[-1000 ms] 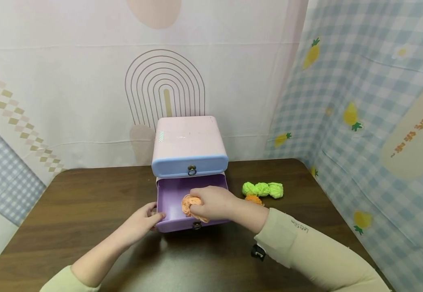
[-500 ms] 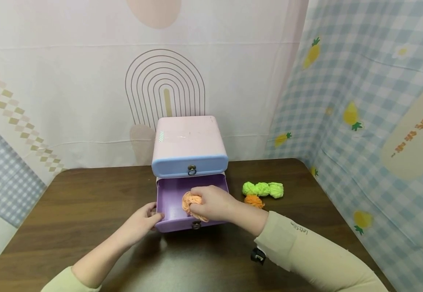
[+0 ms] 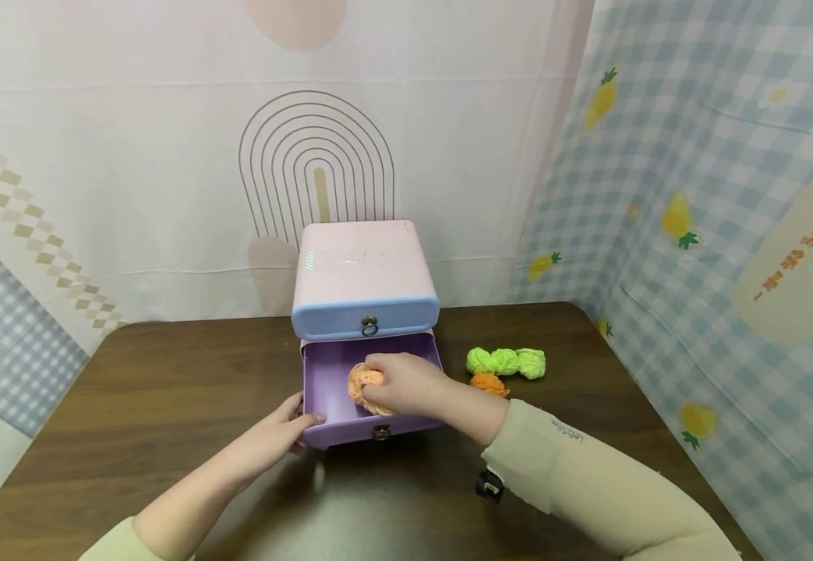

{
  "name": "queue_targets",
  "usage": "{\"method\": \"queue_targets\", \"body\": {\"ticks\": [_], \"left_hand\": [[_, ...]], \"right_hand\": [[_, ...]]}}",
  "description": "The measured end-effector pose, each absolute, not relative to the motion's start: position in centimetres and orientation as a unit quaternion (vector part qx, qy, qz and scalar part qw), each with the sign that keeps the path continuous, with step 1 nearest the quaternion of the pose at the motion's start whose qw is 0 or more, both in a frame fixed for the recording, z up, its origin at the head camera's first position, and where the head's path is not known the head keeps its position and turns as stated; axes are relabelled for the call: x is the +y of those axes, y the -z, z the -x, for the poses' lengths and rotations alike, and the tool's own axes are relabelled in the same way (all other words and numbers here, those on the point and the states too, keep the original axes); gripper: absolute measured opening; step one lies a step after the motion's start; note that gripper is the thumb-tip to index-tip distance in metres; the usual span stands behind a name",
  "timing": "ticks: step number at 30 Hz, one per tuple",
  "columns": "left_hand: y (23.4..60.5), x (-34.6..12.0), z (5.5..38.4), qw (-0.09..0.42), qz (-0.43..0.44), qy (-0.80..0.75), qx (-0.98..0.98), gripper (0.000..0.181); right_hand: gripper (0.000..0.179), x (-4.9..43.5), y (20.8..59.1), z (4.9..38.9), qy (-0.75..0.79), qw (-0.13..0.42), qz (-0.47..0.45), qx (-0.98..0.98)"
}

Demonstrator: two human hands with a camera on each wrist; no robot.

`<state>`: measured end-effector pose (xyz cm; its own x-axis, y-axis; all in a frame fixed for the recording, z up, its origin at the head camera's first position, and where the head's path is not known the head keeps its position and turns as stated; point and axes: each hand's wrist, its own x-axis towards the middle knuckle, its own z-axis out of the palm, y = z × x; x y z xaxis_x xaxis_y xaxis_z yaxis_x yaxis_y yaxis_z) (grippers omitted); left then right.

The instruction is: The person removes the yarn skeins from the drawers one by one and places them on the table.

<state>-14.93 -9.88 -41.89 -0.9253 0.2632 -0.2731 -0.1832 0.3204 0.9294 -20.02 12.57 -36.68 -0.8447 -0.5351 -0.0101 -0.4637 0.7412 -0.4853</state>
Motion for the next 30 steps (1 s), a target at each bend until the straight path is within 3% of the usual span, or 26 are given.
{"method": "queue_targets", "body": {"ticks": [4, 14, 30], "left_hand": [[42.05, -10.12, 14.94, 0.222, -0.039, -0.593, 0.773, 0.070], [42.29, -10.05, 14.79, 0.200, -0.051, -0.602, 0.771, 0.067], [42.37, -10.30, 15.02, 0.199, -0.063, -0.595, 0.776, 0.066]], "right_hand": [[0.017, 12.09, 36.63, 19.76, 0.227, 0.057, 0.258, 0.937], [0.013, 11.90, 36.88, 19.34, 0.305, 0.062, 0.202, 0.929], [0.018, 11.90, 37.12, 19.06, 0.326, 0.035, 0.206, 0.922]]}}
